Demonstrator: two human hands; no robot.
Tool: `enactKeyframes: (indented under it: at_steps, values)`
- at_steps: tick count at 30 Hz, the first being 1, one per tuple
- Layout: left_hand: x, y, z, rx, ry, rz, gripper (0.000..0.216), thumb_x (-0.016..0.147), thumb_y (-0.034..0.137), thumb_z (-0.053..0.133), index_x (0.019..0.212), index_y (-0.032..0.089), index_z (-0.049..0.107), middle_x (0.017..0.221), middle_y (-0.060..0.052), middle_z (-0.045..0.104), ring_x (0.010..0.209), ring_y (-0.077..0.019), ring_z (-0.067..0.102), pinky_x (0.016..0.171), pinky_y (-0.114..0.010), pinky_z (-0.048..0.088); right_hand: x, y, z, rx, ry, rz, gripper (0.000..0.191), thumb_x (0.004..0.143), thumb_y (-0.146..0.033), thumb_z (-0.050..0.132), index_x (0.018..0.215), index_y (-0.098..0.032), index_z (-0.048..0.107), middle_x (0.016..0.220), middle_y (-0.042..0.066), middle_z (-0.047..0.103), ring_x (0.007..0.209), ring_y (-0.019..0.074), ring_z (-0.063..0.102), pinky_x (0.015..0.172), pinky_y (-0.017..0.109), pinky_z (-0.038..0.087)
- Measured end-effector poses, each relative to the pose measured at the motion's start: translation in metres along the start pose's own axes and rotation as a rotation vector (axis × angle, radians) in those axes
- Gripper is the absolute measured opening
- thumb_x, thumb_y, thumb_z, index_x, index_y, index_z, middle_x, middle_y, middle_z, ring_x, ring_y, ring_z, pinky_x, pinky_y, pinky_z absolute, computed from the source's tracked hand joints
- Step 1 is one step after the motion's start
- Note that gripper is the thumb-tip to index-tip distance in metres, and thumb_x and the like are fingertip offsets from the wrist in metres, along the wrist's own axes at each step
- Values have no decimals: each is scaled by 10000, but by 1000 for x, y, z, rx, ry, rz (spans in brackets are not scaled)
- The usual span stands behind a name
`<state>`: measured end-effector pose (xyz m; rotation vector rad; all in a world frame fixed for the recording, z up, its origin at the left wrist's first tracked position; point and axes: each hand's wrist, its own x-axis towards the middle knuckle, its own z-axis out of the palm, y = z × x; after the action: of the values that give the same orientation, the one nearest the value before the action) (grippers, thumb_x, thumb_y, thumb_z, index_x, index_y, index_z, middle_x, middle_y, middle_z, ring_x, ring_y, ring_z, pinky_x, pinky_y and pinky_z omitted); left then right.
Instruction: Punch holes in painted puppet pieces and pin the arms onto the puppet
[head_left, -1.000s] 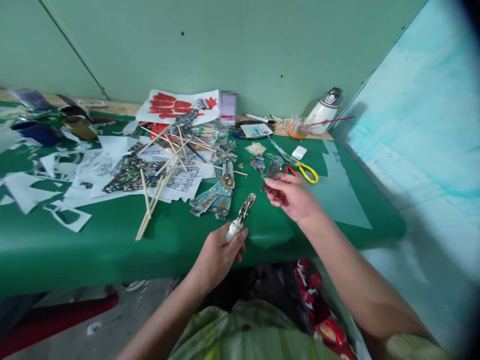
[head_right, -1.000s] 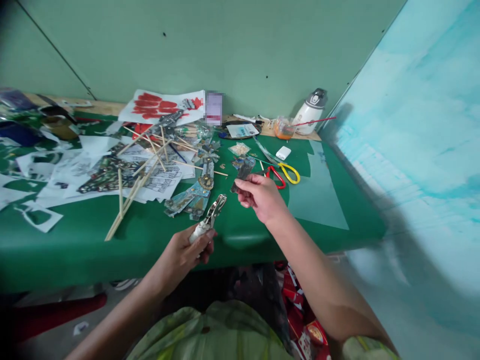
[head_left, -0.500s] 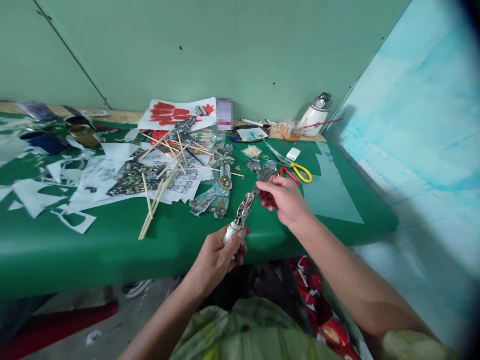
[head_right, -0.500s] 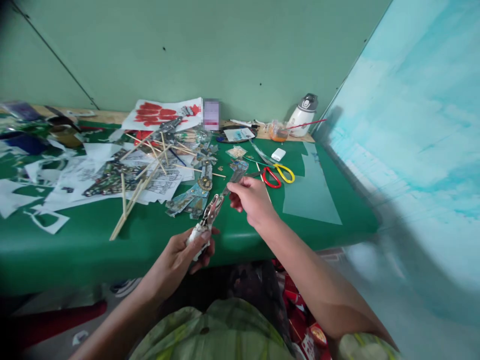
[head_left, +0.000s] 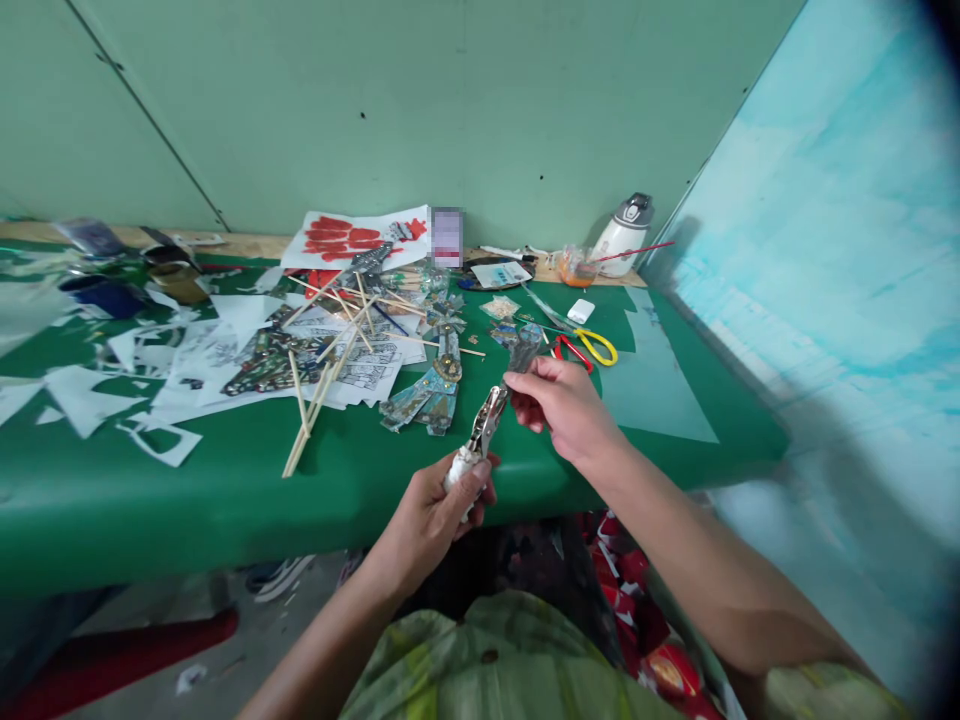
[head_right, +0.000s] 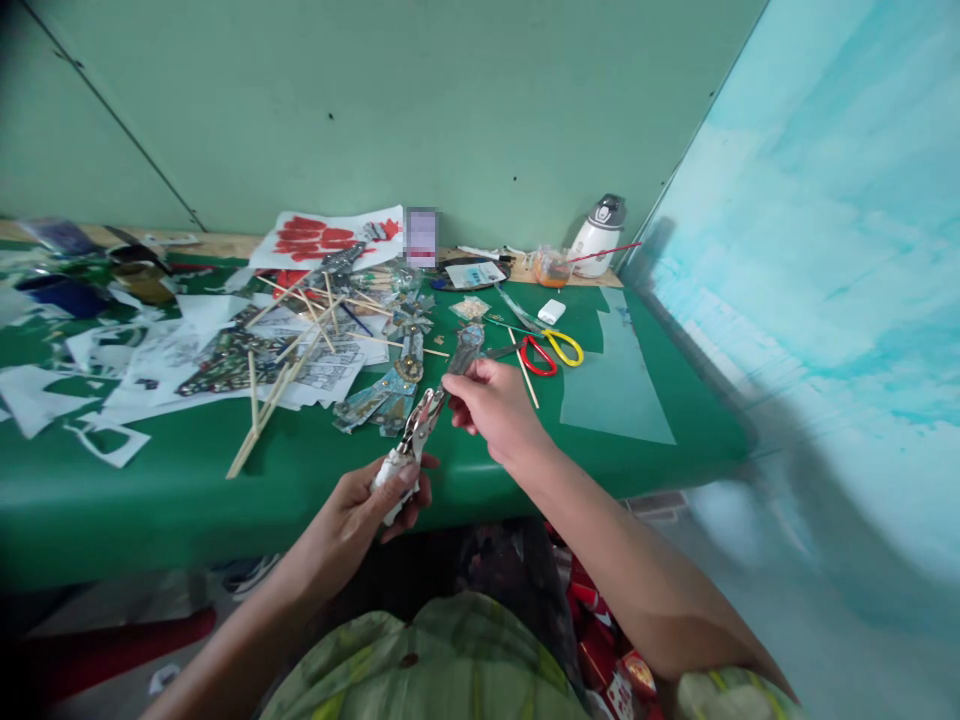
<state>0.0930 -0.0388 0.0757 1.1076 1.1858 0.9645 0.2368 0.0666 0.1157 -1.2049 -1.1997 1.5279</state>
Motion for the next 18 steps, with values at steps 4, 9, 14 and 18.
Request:
enactKeyframes:
  at_steps: [4,9,14,18]
  values:
    - [-1,-1,-1,71,5,24,405,886,541,489,813,146,544,739,-31,551,586,-88,452,494,-205,329,-4,0,2,-6,17,-7,156,692,-270,649,647,-182,528,500,-34,533,376,72,478,344,219,253]
    - [-1,-5,-5,122,14,15,407,885,553,486,829,154,543,731,-26,549,599,-90,449,530,-210,350,-7,3,3,30,2,0,171,682,-286,659,647,-180,530,505,-30,534,377,76,479,339,217,246]
    - [-1,-7,-8,129,27,0,407,887,558,481,839,159,543,721,-16,542,592,-85,437,553,-216,359,-7,6,3,73,-23,18,182,677,-297,673,650,-178,538,499,-30,528,382,84,489,338,214,248]
    - [-2,-6,-8,120,19,-11,400,883,554,490,841,160,550,715,-16,546,600,-89,448,566,-218,371,-7,6,3,73,-9,27,182,674,-293,676,646,-179,537,495,-28,530,382,88,491,337,214,248]
